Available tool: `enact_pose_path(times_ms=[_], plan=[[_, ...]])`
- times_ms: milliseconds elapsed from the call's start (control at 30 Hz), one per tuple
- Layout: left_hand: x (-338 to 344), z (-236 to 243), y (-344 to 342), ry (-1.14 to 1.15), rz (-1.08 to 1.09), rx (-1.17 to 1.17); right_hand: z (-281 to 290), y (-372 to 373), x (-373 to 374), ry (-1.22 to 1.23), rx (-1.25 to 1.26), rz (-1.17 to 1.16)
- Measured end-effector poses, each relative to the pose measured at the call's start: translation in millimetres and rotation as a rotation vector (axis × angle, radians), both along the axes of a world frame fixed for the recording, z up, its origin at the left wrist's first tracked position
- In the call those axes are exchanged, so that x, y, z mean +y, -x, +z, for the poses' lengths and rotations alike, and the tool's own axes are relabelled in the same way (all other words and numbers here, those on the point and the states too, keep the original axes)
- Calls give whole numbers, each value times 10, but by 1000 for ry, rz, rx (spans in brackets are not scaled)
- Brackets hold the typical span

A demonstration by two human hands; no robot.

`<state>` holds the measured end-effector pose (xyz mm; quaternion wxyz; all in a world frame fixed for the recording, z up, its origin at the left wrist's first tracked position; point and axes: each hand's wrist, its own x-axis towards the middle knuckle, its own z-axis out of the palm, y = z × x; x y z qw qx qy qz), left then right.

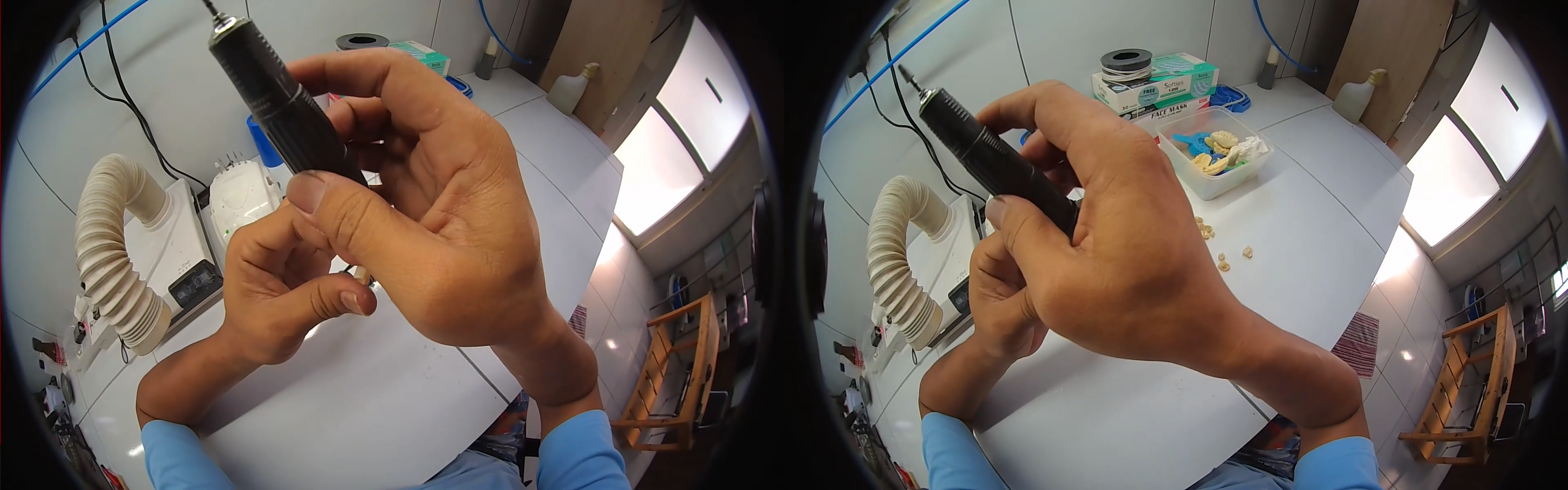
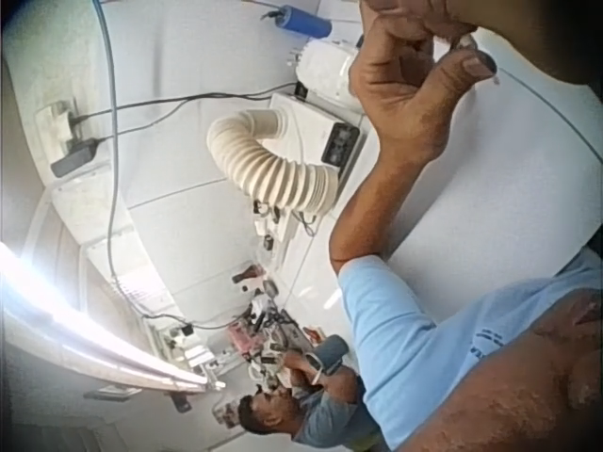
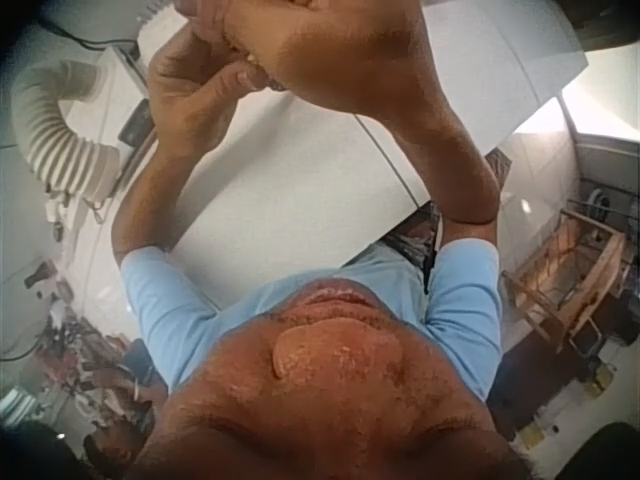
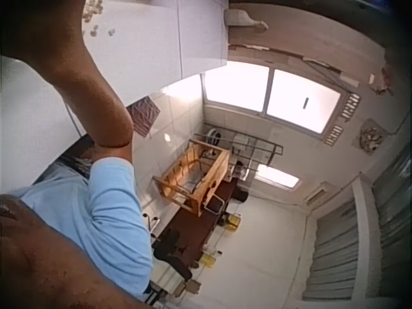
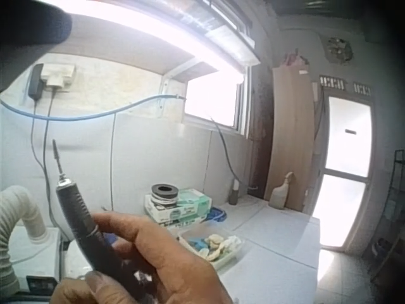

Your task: Using a rotary micromotor tool to grind and finish dental prosthetic components at a laboratory bench.

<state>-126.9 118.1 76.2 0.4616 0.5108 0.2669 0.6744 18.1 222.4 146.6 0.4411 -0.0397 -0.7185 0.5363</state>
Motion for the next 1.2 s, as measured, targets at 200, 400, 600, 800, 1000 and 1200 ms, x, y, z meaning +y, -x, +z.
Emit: enact_pose_path(times_ms=[200,400,600,800,1000,1200], plan=[[114,-75,-10,-22,23,98,-185,-114,282,-256,-53,-265],[192,-251,5,-1,137,153,-597,-151,403,-65,-94,-150],[255,-179,47,17,331,152,-1259,-596,176,-1136,-675,-409],[222,-191,34,63,324,133,-1500,-525,151,-1197,-733,-318],[215,-128,-3,-33,319,222,-1614,-336,638,-1217,-795,-328],[188,-93,-14,-9,281,229,-1679,-226,1024,-1066,-858,-430]])
